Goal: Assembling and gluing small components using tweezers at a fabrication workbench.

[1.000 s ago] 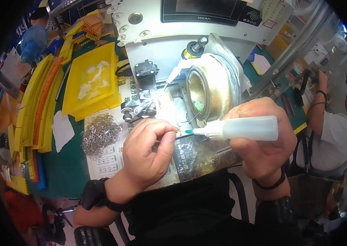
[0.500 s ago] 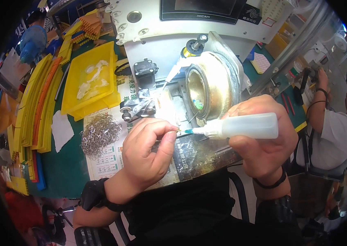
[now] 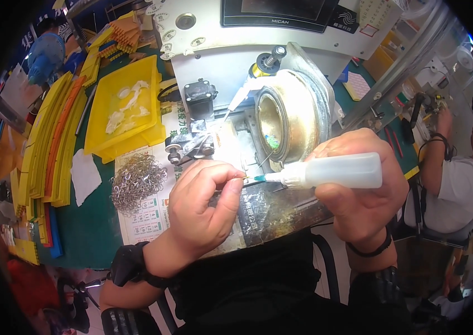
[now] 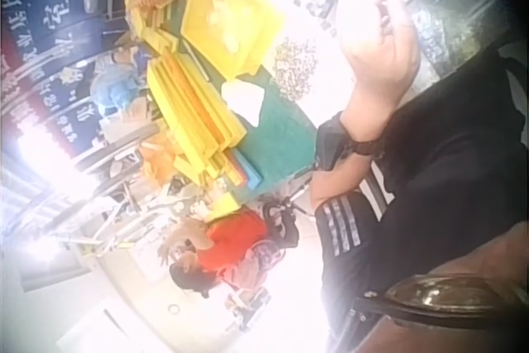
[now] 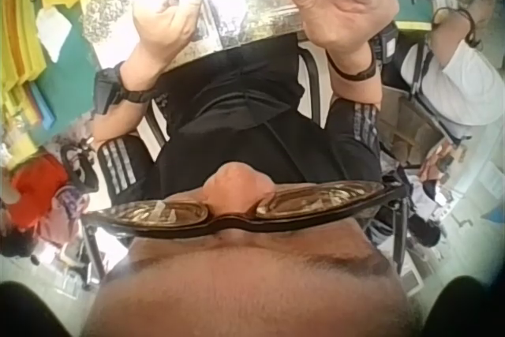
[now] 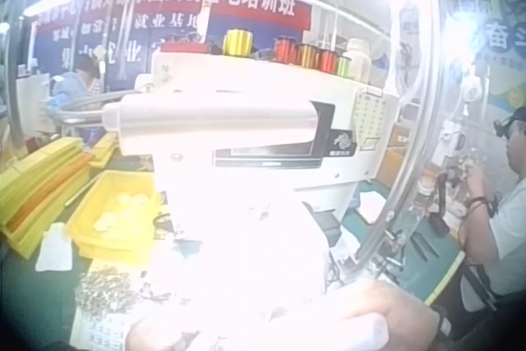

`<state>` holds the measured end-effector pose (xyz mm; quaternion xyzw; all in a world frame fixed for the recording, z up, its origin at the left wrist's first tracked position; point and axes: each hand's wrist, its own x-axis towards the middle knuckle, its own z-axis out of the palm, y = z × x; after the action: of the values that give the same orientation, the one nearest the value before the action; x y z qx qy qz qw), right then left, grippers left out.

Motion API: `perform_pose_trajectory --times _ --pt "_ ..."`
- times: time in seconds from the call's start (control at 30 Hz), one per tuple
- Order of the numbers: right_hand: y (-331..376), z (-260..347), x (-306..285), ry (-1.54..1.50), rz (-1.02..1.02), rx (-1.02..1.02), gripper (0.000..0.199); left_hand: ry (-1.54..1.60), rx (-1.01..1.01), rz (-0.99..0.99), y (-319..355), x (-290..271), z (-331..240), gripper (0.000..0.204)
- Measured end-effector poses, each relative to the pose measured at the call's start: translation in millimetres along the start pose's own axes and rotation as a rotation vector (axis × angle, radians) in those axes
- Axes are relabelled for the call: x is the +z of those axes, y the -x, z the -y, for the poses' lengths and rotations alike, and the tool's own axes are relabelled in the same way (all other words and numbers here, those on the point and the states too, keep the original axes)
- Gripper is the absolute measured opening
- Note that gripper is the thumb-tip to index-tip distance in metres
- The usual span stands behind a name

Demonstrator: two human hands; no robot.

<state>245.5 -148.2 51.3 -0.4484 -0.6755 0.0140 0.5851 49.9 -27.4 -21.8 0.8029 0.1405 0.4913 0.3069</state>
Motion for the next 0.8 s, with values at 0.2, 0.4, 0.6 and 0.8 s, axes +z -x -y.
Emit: perform_pose_trajectory --times 0.2,0.4,0.6,0.8 --pt "6.1 -1.2 -4.5 0.050 -0.010 0.027 0.036 0.006 0.005 0.001 -0.1 0.6 0.6 0.008" --pt "41.8 -3.5 -6.6 -0.511 -0.245 0.230 0.033 -0.017 0.008 0.020 3.1 -1.4 1.2 0.008" --pt "93.7 3.2 80.6 -1.483 -0.183 0.954 0.032 0.444 -0.425 0.075 9.1 7.6 -3.1 0.006" --pt "91.8 -2.0 108.1 -1.268 -0.019 1.148 0.044 0.785 -0.645 0.044 8.4 11.7 0.7 0.009"
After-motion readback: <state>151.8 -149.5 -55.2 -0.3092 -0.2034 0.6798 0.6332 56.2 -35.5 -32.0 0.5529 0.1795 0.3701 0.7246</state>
